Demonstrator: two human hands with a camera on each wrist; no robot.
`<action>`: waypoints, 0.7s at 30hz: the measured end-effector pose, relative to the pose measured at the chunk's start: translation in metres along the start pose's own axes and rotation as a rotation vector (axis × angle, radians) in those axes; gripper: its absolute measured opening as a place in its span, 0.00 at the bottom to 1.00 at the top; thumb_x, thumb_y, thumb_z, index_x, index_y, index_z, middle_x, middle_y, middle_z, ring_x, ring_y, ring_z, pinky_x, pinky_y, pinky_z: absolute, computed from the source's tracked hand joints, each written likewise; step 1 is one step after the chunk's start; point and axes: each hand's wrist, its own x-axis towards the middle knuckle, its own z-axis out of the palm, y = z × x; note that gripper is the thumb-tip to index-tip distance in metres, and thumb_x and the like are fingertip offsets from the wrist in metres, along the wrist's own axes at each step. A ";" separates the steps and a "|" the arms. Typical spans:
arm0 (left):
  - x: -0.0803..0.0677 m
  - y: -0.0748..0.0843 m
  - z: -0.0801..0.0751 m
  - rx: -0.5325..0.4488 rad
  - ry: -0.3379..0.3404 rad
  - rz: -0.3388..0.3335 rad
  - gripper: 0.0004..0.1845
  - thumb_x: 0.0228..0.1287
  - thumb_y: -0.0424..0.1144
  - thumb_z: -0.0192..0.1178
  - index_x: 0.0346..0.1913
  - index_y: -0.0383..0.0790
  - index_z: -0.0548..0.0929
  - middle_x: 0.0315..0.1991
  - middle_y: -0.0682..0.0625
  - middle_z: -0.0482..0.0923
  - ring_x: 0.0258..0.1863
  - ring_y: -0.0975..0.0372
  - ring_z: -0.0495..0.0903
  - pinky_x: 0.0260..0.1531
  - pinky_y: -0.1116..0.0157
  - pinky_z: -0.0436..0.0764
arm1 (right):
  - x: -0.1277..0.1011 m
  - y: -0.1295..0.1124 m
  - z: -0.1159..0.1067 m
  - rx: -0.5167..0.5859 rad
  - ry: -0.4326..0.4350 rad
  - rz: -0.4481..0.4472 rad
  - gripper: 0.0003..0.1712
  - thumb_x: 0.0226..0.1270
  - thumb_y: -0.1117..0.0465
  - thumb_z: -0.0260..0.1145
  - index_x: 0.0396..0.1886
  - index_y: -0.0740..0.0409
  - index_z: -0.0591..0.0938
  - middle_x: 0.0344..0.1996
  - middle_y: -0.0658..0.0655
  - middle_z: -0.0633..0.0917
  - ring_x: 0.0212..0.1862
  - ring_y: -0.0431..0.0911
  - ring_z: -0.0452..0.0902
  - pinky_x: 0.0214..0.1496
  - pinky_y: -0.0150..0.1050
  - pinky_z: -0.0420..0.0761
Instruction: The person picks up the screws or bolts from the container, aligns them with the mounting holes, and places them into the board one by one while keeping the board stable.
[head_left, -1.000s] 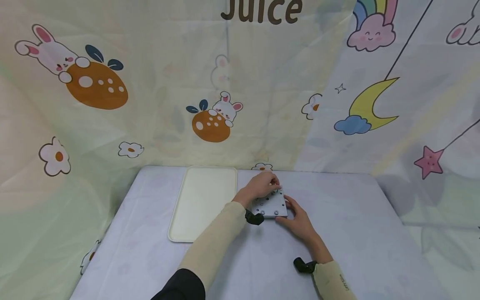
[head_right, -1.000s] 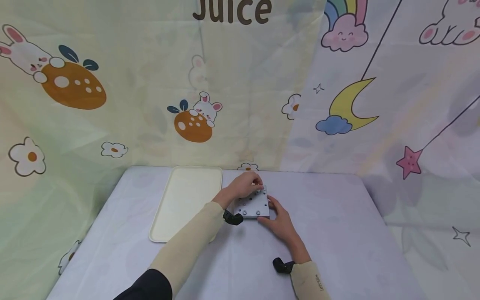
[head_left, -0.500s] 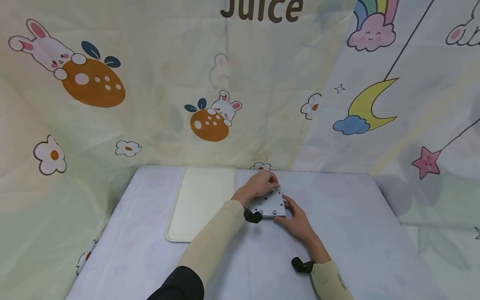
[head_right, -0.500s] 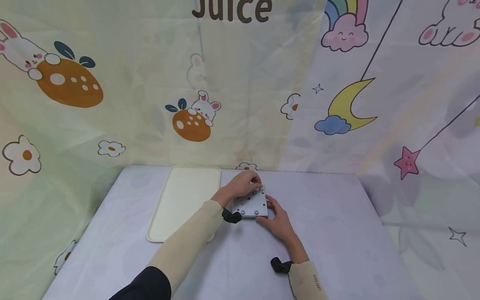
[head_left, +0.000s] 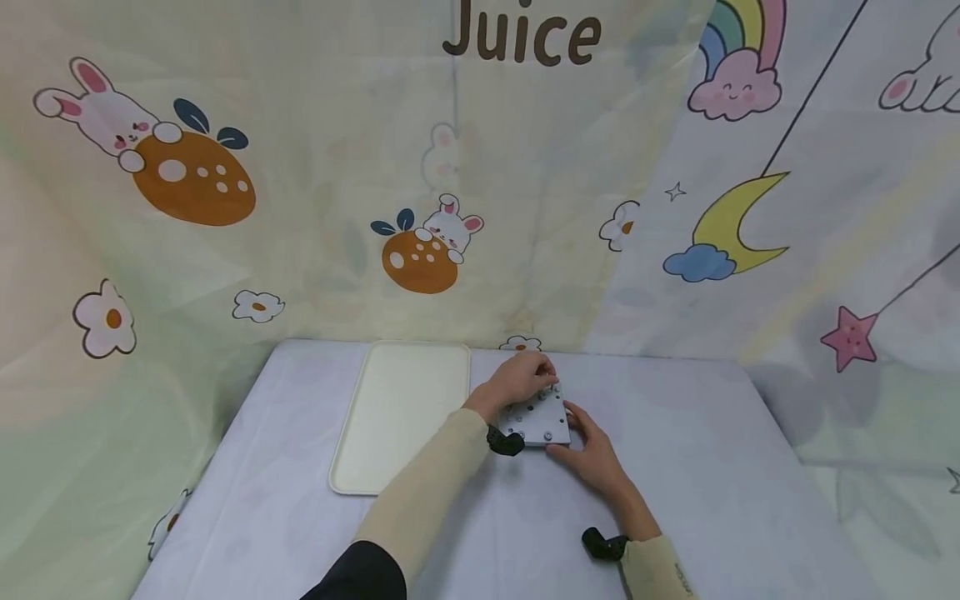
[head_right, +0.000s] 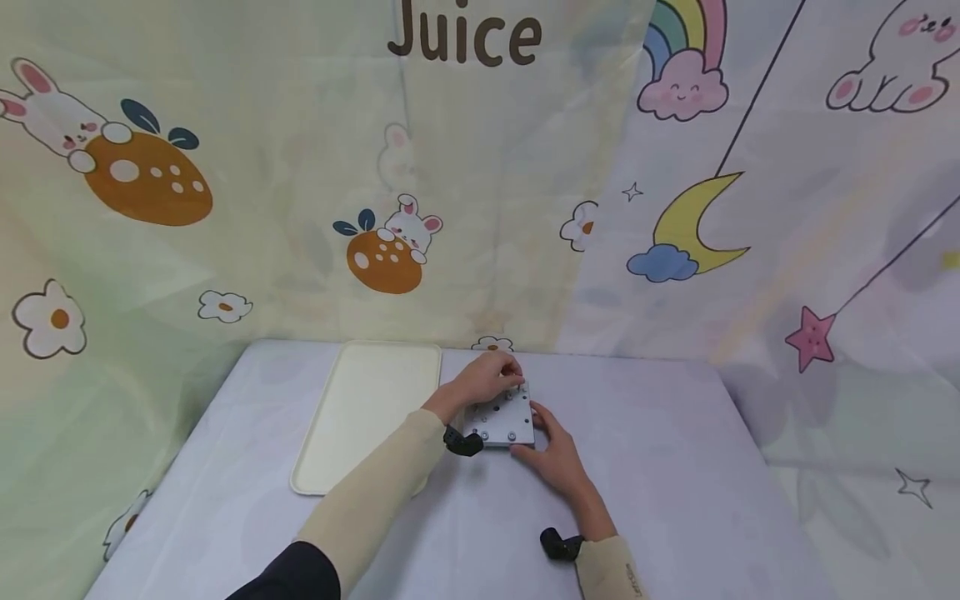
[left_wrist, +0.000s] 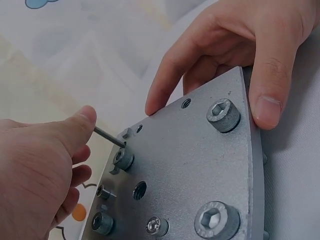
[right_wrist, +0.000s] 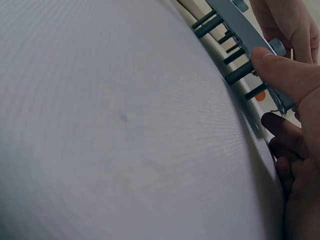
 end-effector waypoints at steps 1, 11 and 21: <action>0.000 -0.001 0.001 0.004 0.004 0.002 0.07 0.70 0.47 0.59 0.40 0.50 0.83 0.34 0.59 0.74 0.33 0.67 0.72 0.32 0.69 0.73 | 0.000 -0.001 0.000 0.000 0.001 -0.006 0.52 0.51 0.47 0.77 0.74 0.47 0.61 0.58 0.56 0.79 0.68 0.51 0.62 0.70 0.56 0.53; -0.002 -0.008 0.002 0.008 0.013 0.009 0.12 0.71 0.50 0.57 0.48 0.48 0.83 0.38 0.61 0.76 0.35 0.68 0.74 0.36 0.70 0.74 | -0.002 -0.002 0.000 0.004 -0.005 -0.018 0.52 0.52 0.48 0.77 0.74 0.48 0.61 0.57 0.57 0.79 0.67 0.51 0.64 0.70 0.54 0.55; -0.029 -0.027 -0.010 -0.047 0.043 -0.062 0.10 0.72 0.47 0.57 0.47 0.48 0.84 0.38 0.61 0.78 0.36 0.68 0.75 0.40 0.68 0.75 | -0.001 -0.004 0.000 -0.013 -0.018 0.011 0.55 0.51 0.45 0.77 0.75 0.50 0.59 0.59 0.57 0.78 0.71 0.53 0.58 0.71 0.55 0.50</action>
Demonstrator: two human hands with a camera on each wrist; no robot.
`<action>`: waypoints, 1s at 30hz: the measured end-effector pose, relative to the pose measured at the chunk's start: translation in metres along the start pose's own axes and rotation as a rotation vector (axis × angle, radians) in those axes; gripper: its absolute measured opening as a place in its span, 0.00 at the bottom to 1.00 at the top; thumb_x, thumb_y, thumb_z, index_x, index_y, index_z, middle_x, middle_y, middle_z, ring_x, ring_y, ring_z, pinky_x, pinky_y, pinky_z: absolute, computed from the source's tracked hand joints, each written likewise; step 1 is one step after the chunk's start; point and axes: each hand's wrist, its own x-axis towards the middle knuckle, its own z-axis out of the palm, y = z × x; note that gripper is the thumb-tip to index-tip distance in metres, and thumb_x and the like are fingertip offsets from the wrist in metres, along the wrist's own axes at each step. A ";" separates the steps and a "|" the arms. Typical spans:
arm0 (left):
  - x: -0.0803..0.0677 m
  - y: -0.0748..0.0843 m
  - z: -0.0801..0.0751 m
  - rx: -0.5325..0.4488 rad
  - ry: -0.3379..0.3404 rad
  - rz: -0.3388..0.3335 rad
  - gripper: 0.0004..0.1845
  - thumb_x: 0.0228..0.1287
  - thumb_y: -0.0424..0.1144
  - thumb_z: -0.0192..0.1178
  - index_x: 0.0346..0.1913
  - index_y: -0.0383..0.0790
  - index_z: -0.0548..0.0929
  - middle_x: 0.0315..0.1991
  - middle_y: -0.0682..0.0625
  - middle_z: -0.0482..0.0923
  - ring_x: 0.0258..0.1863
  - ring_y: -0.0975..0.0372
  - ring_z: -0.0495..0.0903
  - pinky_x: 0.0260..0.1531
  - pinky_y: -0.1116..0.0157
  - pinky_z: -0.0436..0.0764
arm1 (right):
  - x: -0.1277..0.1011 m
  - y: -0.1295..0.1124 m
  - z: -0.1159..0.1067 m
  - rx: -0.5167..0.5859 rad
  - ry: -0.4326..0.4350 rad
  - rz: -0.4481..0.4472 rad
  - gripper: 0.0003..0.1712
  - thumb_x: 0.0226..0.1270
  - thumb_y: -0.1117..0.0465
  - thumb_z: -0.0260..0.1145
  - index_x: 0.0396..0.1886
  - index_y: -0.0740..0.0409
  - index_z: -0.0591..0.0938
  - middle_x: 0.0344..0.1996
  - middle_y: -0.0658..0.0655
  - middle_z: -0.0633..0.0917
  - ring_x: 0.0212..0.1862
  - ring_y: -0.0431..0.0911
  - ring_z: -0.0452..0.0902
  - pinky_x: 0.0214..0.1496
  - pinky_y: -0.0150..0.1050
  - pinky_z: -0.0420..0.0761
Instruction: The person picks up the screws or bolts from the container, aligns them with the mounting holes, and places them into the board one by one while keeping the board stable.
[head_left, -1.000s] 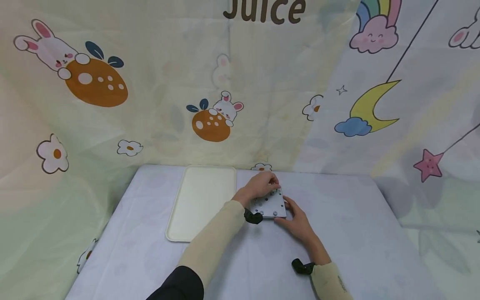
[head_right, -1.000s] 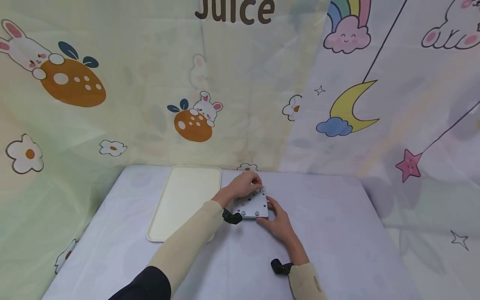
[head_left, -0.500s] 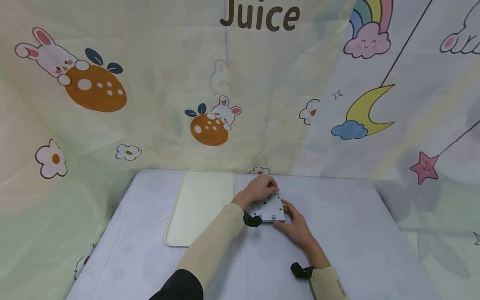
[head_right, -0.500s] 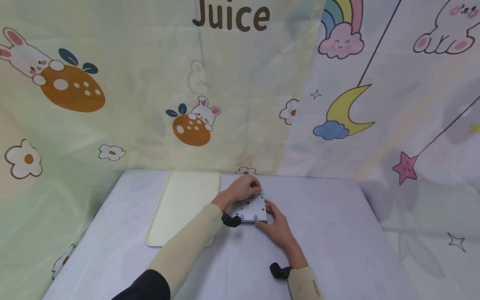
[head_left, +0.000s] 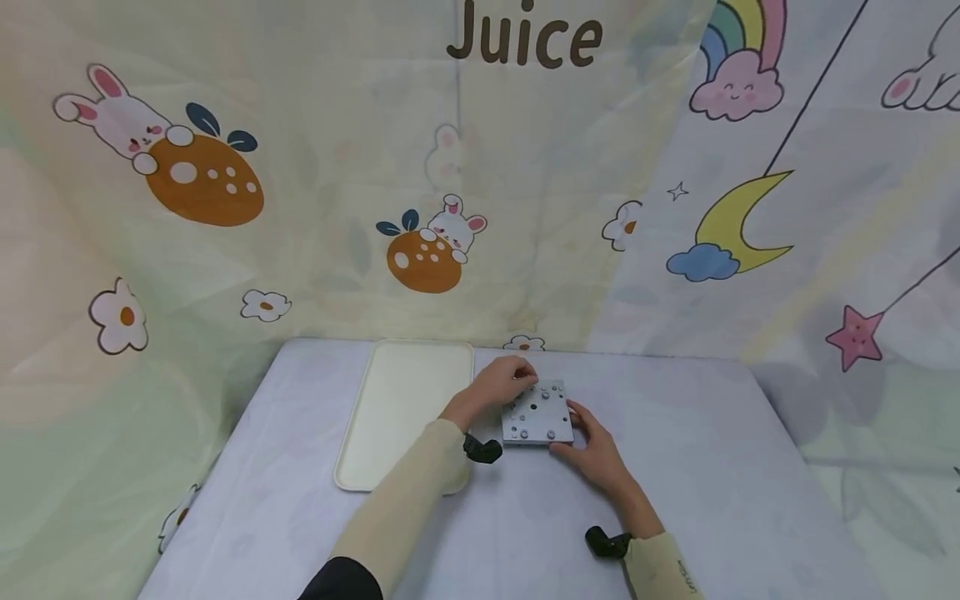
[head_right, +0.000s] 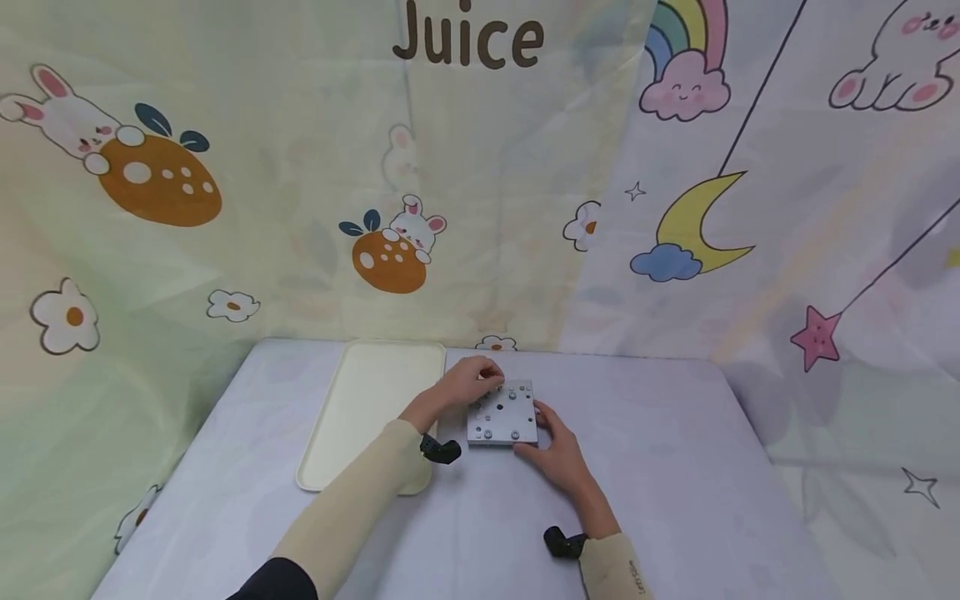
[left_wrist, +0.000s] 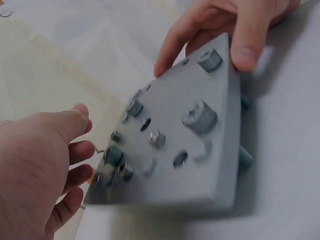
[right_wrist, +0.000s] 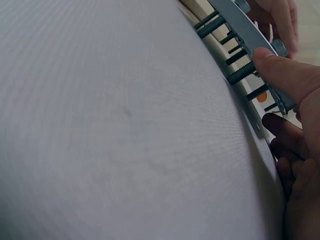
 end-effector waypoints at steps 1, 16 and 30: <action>-0.003 -0.004 -0.002 -0.001 0.003 -0.003 0.10 0.72 0.47 0.57 0.47 0.48 0.84 0.37 0.61 0.78 0.36 0.68 0.75 0.40 0.68 0.76 | 0.002 0.000 0.000 -0.004 0.000 -0.002 0.55 0.51 0.44 0.77 0.75 0.50 0.59 0.59 0.56 0.78 0.71 0.53 0.58 0.71 0.55 0.50; -0.079 -0.049 -0.051 0.092 0.129 0.022 0.09 0.70 0.39 0.59 0.46 0.41 0.85 0.41 0.56 0.79 0.45 0.59 0.78 0.46 0.59 0.77 | 0.016 0.016 0.004 -0.017 0.020 -0.014 0.55 0.50 0.42 0.77 0.74 0.47 0.60 0.57 0.56 0.79 0.70 0.54 0.60 0.71 0.54 0.53; -0.142 -0.082 -0.066 0.342 0.273 -0.020 0.13 0.63 0.41 0.66 0.50 0.45 0.84 0.46 0.52 0.81 0.49 0.54 0.78 0.46 0.54 0.76 | 0.022 0.011 -0.013 -0.081 0.028 -0.022 0.54 0.54 0.42 0.74 0.75 0.53 0.59 0.63 0.64 0.73 0.68 0.59 0.61 0.69 0.55 0.57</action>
